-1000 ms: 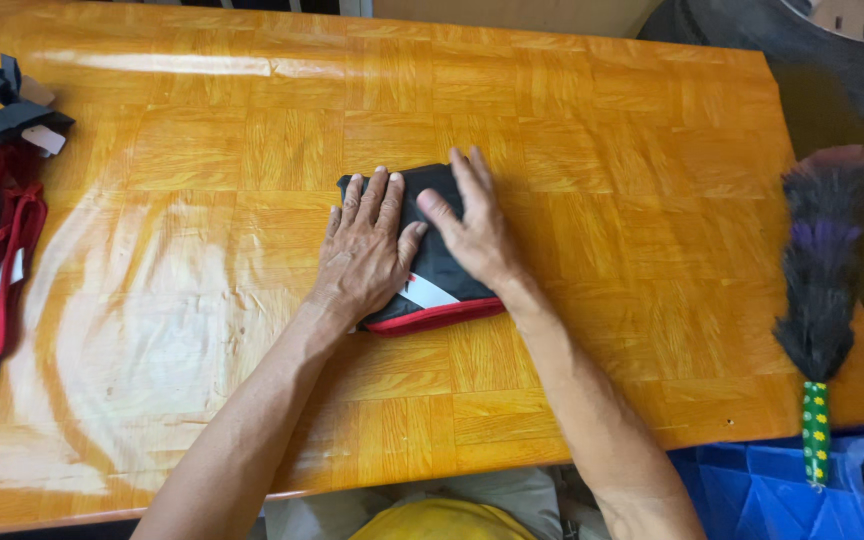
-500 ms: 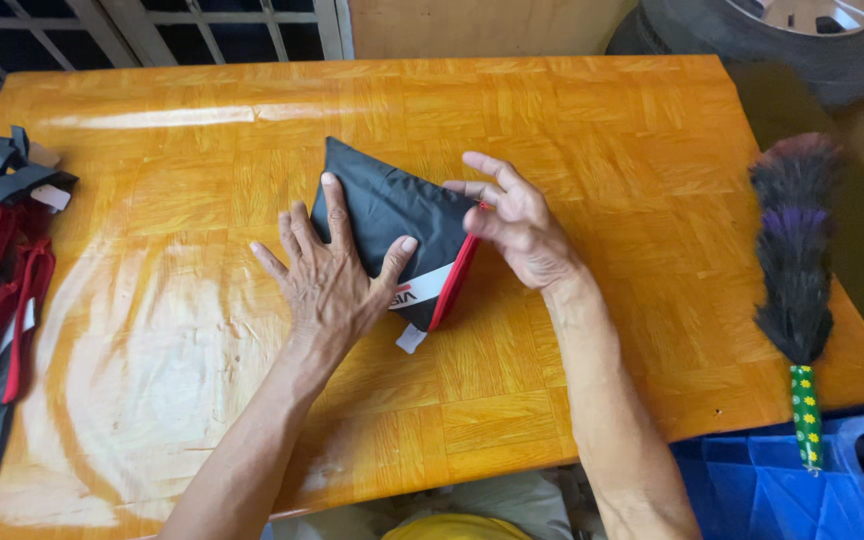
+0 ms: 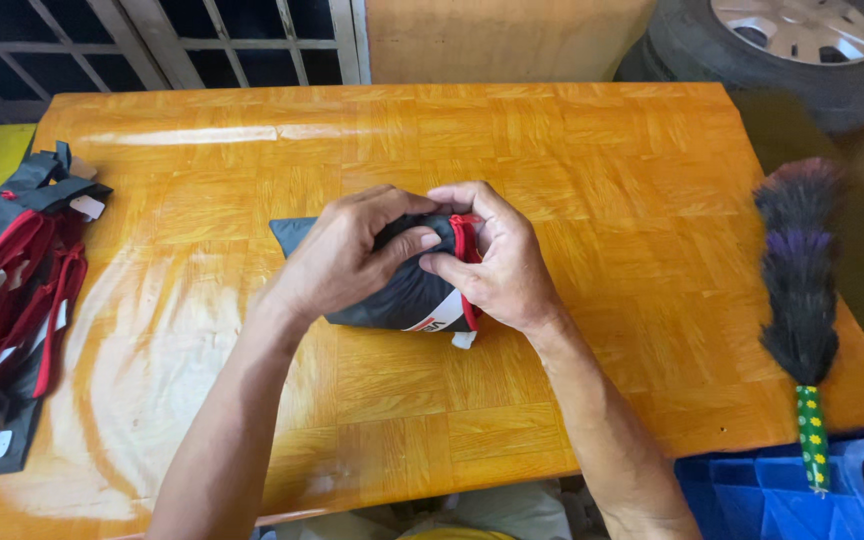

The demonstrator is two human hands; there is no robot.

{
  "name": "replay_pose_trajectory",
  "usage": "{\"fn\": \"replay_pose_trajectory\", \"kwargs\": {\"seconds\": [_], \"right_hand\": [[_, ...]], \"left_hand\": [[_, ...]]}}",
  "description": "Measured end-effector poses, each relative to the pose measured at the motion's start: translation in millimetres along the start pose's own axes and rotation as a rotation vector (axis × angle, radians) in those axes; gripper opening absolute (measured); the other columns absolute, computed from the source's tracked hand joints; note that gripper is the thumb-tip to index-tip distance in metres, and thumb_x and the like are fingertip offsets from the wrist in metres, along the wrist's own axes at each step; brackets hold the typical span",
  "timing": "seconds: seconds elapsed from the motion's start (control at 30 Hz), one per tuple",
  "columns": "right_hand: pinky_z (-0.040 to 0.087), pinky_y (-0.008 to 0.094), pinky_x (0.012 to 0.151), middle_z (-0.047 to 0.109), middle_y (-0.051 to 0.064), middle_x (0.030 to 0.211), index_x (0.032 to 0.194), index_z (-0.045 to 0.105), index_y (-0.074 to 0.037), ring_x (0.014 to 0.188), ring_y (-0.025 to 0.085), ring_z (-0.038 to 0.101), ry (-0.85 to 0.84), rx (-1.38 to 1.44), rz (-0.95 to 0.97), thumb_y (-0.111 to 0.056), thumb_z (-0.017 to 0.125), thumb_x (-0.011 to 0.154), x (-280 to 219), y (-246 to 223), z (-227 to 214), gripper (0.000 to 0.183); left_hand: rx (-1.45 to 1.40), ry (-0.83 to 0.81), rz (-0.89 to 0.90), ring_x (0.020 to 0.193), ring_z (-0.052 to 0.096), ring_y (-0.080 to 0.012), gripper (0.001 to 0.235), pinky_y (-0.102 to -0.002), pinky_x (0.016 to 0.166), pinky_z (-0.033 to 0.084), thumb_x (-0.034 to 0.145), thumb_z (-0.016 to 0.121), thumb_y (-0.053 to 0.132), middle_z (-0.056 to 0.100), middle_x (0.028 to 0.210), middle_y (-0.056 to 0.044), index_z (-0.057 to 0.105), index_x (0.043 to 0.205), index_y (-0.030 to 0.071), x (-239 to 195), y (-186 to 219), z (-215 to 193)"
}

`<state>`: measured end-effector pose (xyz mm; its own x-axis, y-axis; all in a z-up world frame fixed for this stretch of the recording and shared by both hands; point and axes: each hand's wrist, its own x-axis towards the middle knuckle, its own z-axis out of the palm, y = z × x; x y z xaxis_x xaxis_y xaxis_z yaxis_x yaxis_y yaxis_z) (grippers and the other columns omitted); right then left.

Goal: The person folds a long black fabric item on a wooden table, repeatedly folding it into a compact bundle. They then place the folded item into a black drawstring bag and tie the red drawstrings to secure it.

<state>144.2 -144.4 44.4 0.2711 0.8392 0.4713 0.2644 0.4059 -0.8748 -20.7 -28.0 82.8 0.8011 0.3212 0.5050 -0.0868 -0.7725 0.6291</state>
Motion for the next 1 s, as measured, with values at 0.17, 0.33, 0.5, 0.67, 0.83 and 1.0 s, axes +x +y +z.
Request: {"fn": "replay_pose_trajectory", "kwargs": {"seconds": [0.17,0.33,0.5,0.67,0.83,1.0], "right_hand": [[0.062,0.031,0.086,0.070,0.017,0.115,0.128,0.060,0.001,0.098,0.018,0.073,-0.003,-0.087,0.018,0.009,0.079,0.079,18,-36,10,0.054],[0.064,0.032,0.082,0.073,0.015,0.107,0.128,0.065,-0.002,0.095,0.015,0.072,-0.110,-0.198,0.082,0.000,0.070,0.091,34,-71,9,0.038],[0.059,0.034,0.074,0.076,0.013,0.087,0.106,0.077,-0.007,0.087,0.019,0.075,-0.132,-0.478,-0.177,-0.005,0.067,0.097,47,-71,19,0.013],[0.058,0.032,0.073,0.074,0.008,0.084,0.102,0.079,-0.012,0.078,0.021,0.074,-0.128,-0.558,-0.276,-0.005,0.068,0.098,50,-70,19,0.014],[0.057,0.032,0.076,0.070,0.004,0.089,0.103,0.079,-0.016,0.080,0.023,0.071,-0.080,-0.696,-0.402,-0.007,0.069,0.098,48,-70,20,0.014],[0.057,0.037,0.077,0.067,0.008,0.087,0.100,0.074,-0.011,0.082,0.030,0.071,-0.066,-0.685,-0.451,-0.003,0.063,0.101,46,-64,24,0.014]], "left_hand": [[-0.162,-0.031,-0.014,0.084,0.075,-0.0235,0.018,-0.041,0.085,0.058,0.089,0.076,0.016,0.073,0.080,-0.006,0.072,0.107,0.010,15,13,-28],[-0.438,0.008,-0.050,0.081,0.067,-0.0076,0.016,-0.032,0.083,0.058,0.092,0.073,0.007,0.069,0.079,-0.001,0.070,0.108,0.005,16,-19,-26],[-0.643,-0.022,-0.066,0.080,0.064,-0.0089,0.015,-0.025,0.079,0.055,0.092,0.073,0.005,0.069,0.082,-0.004,0.071,0.106,0.001,13,-46,-23],[-0.751,-0.005,-0.054,0.083,0.066,-0.0089,0.016,-0.024,0.079,0.056,0.089,0.077,0.006,0.072,0.084,-0.006,0.071,0.103,0.000,15,-58,-18],[-0.807,-0.010,-0.061,0.085,0.067,-0.0094,0.019,-0.025,0.080,0.058,0.088,0.078,0.005,0.073,0.087,-0.008,0.071,0.104,-0.001,15,-61,-16],[-0.777,-0.005,-0.057,0.089,0.069,-0.0103,0.017,-0.024,0.079,0.058,0.087,0.080,0.005,0.075,0.090,-0.010,0.071,0.101,0.000,15,-66,-22]]}}
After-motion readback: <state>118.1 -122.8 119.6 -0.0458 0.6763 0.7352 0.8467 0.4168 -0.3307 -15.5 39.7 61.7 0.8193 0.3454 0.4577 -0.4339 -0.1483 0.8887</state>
